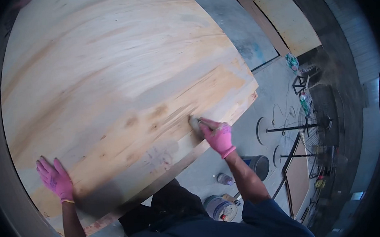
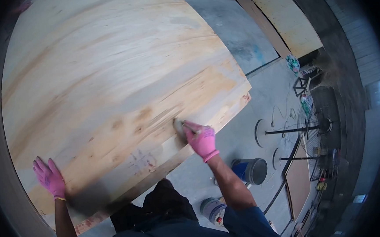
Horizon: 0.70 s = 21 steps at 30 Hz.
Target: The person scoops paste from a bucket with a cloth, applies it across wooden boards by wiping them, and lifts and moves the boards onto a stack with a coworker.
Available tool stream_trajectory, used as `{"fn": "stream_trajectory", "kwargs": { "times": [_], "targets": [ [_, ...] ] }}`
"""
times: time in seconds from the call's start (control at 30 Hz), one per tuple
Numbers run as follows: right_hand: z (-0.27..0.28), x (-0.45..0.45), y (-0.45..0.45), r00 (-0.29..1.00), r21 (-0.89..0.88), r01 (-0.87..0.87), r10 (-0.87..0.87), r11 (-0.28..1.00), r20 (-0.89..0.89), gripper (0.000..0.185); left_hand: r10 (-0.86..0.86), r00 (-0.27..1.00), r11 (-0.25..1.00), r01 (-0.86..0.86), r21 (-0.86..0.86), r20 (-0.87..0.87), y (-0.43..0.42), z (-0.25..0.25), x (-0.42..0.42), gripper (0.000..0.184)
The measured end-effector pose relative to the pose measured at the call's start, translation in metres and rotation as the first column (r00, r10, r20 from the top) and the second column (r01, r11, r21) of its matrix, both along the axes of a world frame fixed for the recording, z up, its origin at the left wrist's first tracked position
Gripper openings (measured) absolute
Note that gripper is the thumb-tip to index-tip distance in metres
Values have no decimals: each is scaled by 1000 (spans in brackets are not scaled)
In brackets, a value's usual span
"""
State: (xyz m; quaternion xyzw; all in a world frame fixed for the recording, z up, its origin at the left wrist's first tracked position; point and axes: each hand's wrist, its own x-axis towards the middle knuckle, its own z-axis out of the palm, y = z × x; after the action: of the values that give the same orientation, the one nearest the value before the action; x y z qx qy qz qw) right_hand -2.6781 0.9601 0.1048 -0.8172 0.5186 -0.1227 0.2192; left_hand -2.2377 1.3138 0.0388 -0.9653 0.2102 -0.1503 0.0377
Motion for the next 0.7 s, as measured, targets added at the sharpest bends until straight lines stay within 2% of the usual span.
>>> {"fn": "stream_trajectory", "kwargs": {
  "times": [0.1,0.2,0.27,0.3,0.37,0.4,0.43,0.5,0.53,0.57,0.6,0.63,0.67,0.7],
  "targets": [
    [-12,44,68,978,-286,-160,191,945,84,21,9,1000,1000,-9,8,-24,3,2,3,64],
    [-12,91,130,975,-304,-211,222,929,2,23,-60,994,998,59,-19,-86,10,9,-2,67],
    [-21,96,138,956,-256,-259,284,931,68,22,-115,985,992,109,-55,-125,12,22,-4,68],
    [-24,99,145,944,-223,-283,312,933,107,23,-235,961,970,223,-95,-146,27,24,3,68],
    [1,114,149,952,160,-83,32,984,303,19,-458,872,885,428,-182,-173,57,22,20,70],
    [12,119,146,929,357,-14,-120,934,350,19,-439,880,894,406,-191,-181,75,24,29,69],
    [1,118,136,827,443,37,-276,896,489,20,-412,891,905,376,-197,-191,100,29,37,69],
    [-13,114,97,630,644,9,-504,765,591,32,-329,926,938,298,-176,-187,144,26,36,68],
    [-27,106,74,806,266,-104,-75,958,587,30,-286,944,952,262,-155,-163,162,25,35,68],
    [-40,98,50,872,-189,-197,260,962,415,29,-249,959,963,230,-140,-134,170,24,38,67],
    [-56,87,21,940,-228,-320,338,919,45,24,-244,961,965,228,-128,-127,171,25,40,67],
    [-42,104,9,894,211,4,-98,977,437,20,-238,963,968,224,-117,-126,167,26,37,67],
    [-12,119,0,915,211,63,-141,976,379,23,-223,967,971,210,-115,-123,163,27,34,66],
    [-7,130,-14,967,194,81,-124,978,224,24,-221,966,972,207,-110,-135,161,30,34,67]
  ]
}}
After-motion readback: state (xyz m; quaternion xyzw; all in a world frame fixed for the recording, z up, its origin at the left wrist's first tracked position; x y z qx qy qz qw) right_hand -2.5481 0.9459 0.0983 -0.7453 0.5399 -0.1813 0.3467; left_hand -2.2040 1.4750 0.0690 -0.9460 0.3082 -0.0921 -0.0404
